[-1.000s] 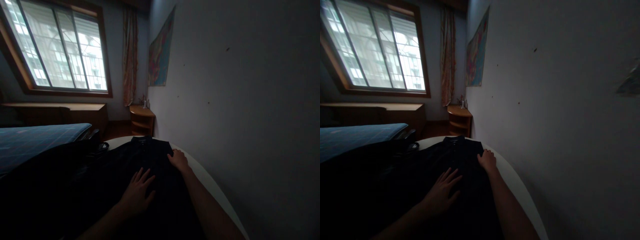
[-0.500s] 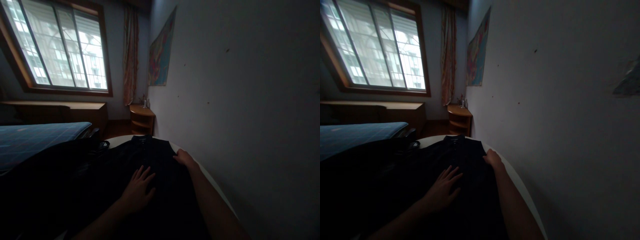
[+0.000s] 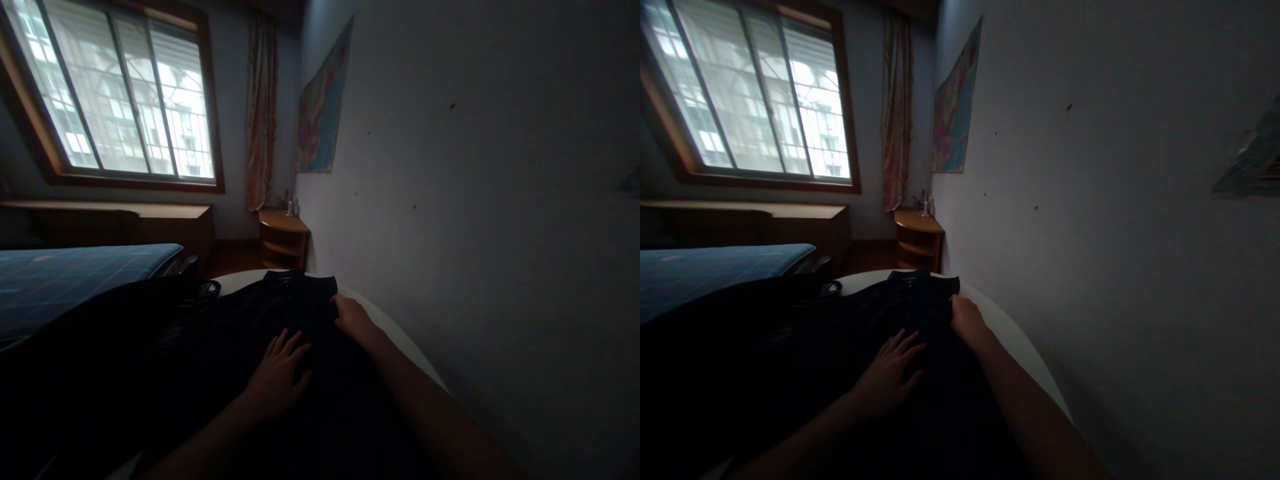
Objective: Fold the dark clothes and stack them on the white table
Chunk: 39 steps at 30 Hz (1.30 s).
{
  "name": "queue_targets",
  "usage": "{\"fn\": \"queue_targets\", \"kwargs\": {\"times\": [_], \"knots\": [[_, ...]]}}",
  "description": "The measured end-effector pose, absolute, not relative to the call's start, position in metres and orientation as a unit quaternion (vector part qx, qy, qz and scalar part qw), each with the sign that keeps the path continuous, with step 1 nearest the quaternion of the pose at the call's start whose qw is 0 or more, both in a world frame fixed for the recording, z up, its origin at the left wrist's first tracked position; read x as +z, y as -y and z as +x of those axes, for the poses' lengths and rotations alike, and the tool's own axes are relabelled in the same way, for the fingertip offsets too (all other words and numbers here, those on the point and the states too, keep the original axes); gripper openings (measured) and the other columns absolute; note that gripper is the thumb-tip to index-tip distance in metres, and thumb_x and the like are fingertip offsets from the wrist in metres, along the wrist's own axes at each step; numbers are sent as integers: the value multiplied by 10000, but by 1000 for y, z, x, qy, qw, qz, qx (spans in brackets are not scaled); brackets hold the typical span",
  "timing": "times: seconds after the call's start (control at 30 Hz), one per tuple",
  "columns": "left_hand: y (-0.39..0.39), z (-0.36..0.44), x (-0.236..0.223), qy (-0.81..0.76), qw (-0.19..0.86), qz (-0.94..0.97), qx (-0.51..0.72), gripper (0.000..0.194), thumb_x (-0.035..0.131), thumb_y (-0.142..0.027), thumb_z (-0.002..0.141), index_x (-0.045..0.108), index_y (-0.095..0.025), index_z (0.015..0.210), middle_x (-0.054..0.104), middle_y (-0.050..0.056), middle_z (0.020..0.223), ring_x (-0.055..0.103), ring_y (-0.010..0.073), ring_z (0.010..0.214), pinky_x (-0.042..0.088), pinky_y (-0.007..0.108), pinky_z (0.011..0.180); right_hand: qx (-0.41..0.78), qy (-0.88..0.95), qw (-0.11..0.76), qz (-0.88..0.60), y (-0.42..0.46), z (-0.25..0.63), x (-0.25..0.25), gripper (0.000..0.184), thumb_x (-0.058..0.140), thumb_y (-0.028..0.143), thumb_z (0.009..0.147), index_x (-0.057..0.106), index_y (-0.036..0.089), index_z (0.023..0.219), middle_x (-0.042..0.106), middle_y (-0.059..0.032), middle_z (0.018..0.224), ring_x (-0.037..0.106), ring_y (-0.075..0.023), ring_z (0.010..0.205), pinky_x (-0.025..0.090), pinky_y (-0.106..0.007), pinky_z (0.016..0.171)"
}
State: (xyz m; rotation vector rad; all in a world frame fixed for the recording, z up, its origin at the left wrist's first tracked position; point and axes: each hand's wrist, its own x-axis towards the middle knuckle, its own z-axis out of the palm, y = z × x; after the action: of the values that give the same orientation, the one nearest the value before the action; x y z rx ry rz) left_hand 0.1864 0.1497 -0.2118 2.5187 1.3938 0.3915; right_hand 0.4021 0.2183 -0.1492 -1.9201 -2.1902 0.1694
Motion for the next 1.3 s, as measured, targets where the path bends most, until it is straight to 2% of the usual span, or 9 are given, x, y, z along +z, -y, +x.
{"fn": "queue_targets", "kwargs": {"times": [0.2, 0.3, 0.4, 0.53, 0.7, 0.87, 1.03, 1.2, 1.3], "knots": [[-150, 187, -212, -477, 116, 861, 132, 542, 500, -417, 906, 513, -239, 1417, 355, 72, 1573, 196, 352, 1475, 202, 539, 1190, 86, 783, 113, -606, -204, 383, -157, 611, 598, 20, 732, 504, 141, 1324, 604, -134, 1306, 566, -220, 1209, 393, -282, 1000], [-152, 186, -217, -476, 116, 860, 139, 538, 509, -418, 904, 514, -250, 1414, 358, 66, 1572, 193, 346, 1478, 199, 540, 1191, 78, 785, 127, -602, -194, 391, -160, 626, 649, 85, 730, 474, 129, 1330, 564, -147, 1340, 558, -222, 1209, 402, -288, 997], [-153, 186, -220, -475, 120, 859, 147, 531, 514, -422, 906, 515, -256, 1410, 357, 64, 1573, 191, 340, 1480, 195, 545, 1190, 58, 746, 79, -658, -182, 401, -162, 490, 672, 221, 768, 542, 142, 1233, 646, -147, 1197, 625, -263, 1084, 457, -326, 875], [-152, 185, -219, -470, 120, 861, 155, 519, 503, -421, 911, 517, -249, 1401, 361, 67, 1571, 194, 338, 1480, 203, 549, 1185, 57, 716, 25, -696, -177, 408, -163, 199, 607, 316, 846, 658, 202, 1001, 713, -114, 1033, 669, -266, 955, 448, -313, 734], [-154, 185, -224, -471, 126, 852, 191, 577, 507, -377, 896, 446, -183, 1435, 398, 95, 1548, 231, 322, 1472, 227, 528, 1189, 89, 731, 92, -671, -185, 394, -156, 190, 632, 354, 857, 683, 204, 962, 733, -77, 994, 674, -225, 924, 434, -278, 718], [-160, 185, -236, -474, 135, 830, 260, 631, 472, -257, 873, 337, -108, 1472, 421, 156, 1519, 361, 274, 1422, 300, 469, 1176, 178, 750, 178, -611, -185, 368, -163, 198, 664, 290, 842, 695, 180, 1003, 745, -53, 930, 685, -174, 839, 456, -242, 714], [-164, 184, -244, -462, 128, 830, 286, 609, 465, -213, 855, 363, -127, 1450, 466, 156, 1483, 416, 267, 1386, 332, 480, 1157, 219, 759, 175, -587, -179, 360, -184, 281, 683, 166, 776, 683, 163, 1057, 748, -42, 904, 692, -163, 808, 461, -224, 683], [-164, 185, -242, -469, 129, 830, 275, 574, 447, -198, 865, 385, -109, 1429, 477, 166, 1467, 414, 271, 1386, 328, 484, 1159, 282, 751, 226, -553, -183, 360, -192, 303, 666, 153, 774, 664, 141, 1077, 743, -32, 838, 685, -145, 721, 465, -210, 625], [-161, 186, -236, -464, 134, 830, 280, 548, 431, -185, 877, 412, -102, 1418, 454, 165, 1481, 421, 254, 1379, 332, 452, 1163, 304, 764, 220, -525, -189, 360, -193, 256, 627, 157, 799, 673, 155, 1051, 739, -16, 819, 686, -136, 696, 475, -204, 617]]}}
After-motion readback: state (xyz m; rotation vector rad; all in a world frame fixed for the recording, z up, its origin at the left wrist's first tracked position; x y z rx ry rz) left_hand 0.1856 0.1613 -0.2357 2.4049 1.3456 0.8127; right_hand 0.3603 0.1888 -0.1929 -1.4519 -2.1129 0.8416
